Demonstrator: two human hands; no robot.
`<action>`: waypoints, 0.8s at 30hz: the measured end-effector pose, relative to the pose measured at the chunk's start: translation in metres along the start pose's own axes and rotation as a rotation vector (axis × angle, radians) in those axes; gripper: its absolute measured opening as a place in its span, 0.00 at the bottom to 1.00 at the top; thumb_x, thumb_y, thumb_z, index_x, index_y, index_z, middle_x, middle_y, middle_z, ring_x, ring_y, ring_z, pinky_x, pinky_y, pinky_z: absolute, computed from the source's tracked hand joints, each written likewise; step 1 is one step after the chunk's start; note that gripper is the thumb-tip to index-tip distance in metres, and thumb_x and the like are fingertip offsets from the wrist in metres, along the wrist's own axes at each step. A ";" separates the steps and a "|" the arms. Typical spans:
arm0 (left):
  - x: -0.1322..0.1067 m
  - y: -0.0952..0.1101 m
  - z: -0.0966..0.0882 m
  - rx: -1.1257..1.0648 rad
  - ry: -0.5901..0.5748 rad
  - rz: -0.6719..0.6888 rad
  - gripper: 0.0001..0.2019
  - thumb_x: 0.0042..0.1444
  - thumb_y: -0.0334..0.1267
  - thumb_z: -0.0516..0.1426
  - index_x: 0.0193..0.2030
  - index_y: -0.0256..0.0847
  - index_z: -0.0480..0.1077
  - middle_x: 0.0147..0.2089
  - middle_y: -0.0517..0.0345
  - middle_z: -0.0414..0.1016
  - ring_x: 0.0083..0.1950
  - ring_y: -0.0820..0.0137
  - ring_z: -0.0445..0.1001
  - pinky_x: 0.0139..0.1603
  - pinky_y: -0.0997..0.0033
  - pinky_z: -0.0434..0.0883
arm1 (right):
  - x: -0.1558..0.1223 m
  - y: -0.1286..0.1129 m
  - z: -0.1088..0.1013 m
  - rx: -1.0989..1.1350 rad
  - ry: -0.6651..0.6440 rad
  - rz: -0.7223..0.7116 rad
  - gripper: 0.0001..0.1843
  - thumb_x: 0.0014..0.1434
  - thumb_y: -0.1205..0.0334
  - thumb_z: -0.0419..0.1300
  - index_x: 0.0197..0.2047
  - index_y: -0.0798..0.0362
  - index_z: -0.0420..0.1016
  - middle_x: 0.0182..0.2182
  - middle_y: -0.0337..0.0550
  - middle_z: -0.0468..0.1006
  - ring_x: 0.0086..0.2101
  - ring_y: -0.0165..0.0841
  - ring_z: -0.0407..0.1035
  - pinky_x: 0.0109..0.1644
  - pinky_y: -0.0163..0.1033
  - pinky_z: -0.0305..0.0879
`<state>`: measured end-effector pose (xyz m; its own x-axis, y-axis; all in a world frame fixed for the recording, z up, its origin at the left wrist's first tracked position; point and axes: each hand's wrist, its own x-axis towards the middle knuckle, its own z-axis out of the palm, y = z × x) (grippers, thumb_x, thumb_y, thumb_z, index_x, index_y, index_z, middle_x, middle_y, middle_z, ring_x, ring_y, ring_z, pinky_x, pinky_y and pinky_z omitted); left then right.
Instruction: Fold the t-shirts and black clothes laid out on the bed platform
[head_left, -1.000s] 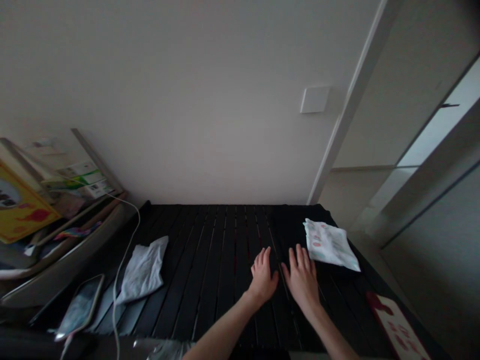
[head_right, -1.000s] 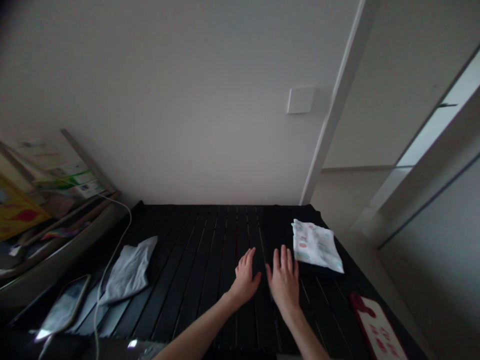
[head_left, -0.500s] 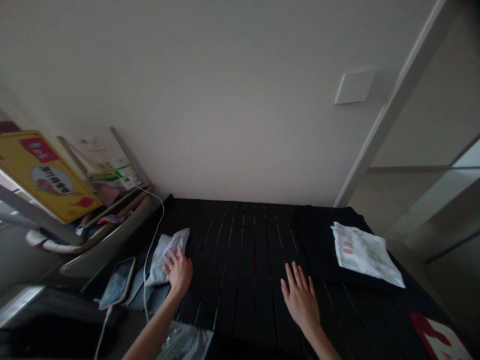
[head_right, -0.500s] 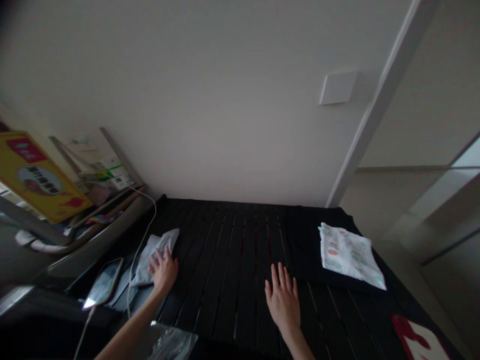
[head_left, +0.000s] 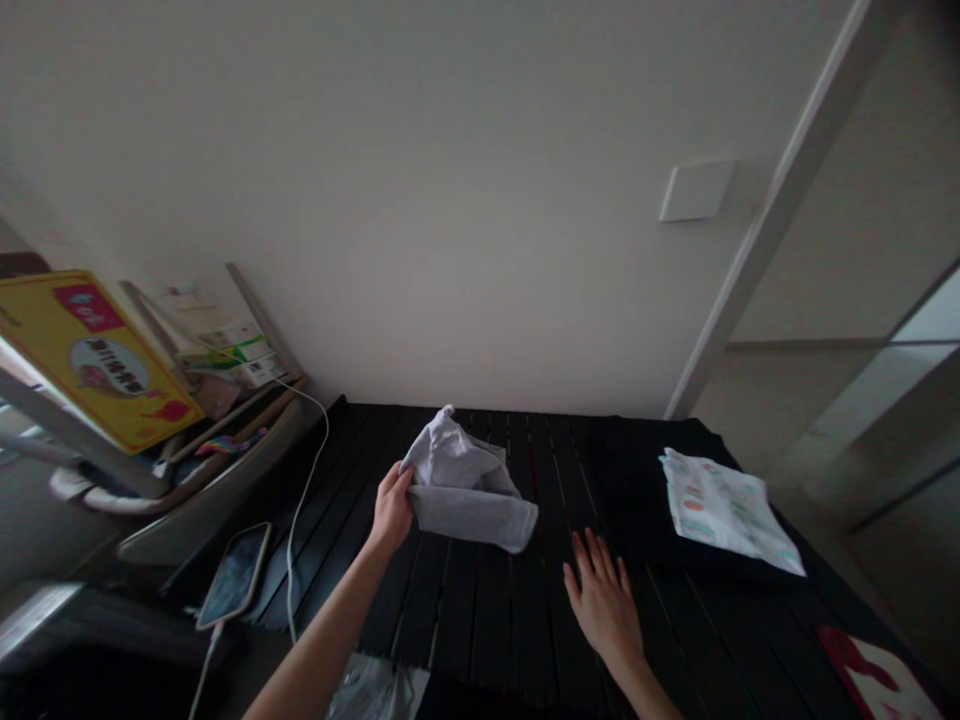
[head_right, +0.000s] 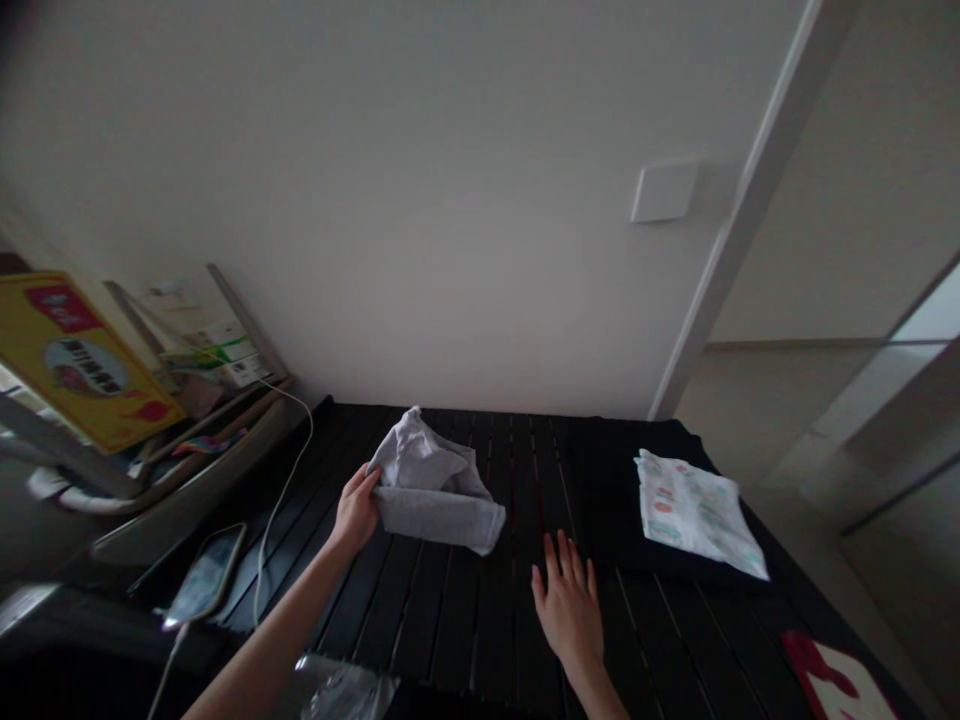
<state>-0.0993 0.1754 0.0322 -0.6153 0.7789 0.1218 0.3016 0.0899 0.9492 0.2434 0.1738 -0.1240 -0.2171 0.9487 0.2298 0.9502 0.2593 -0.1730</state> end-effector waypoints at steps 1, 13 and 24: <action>0.005 0.002 0.008 -0.020 -0.009 -0.008 0.20 0.55 0.54 0.50 0.42 0.38 0.69 0.32 0.60 0.70 0.31 0.72 0.68 0.32 0.75 0.67 | 0.000 0.000 -0.001 -0.011 -0.003 0.002 0.33 0.64 0.49 0.39 0.67 0.56 0.56 0.68 0.51 0.51 0.65 0.44 0.48 0.66 0.56 0.43; -0.036 -0.029 0.038 0.185 -0.314 0.079 0.11 0.44 0.31 0.58 0.38 0.41 0.71 0.42 0.54 0.74 0.46 0.65 0.73 0.53 0.65 0.67 | 0.001 0.003 -0.002 0.016 0.052 -0.013 0.33 0.65 0.47 0.39 0.62 0.58 0.64 0.65 0.54 0.59 0.63 0.44 0.53 0.65 0.55 0.46; -0.053 -0.033 0.100 0.769 -0.482 0.229 0.13 0.54 0.38 0.56 0.46 0.46 0.72 0.60 0.52 0.69 0.66 0.50 0.57 0.61 0.49 0.57 | 0.004 -0.064 -0.004 -0.004 0.099 0.118 0.16 0.61 0.55 0.50 0.44 0.50 0.74 0.51 0.53 0.74 0.52 0.48 0.65 0.49 0.53 0.61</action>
<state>-0.0042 0.1932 -0.0345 -0.1653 0.9861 -0.0149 0.8831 0.1548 0.4430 0.1827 0.1603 -0.1086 -0.0804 0.9500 0.3016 0.9687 0.1457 -0.2008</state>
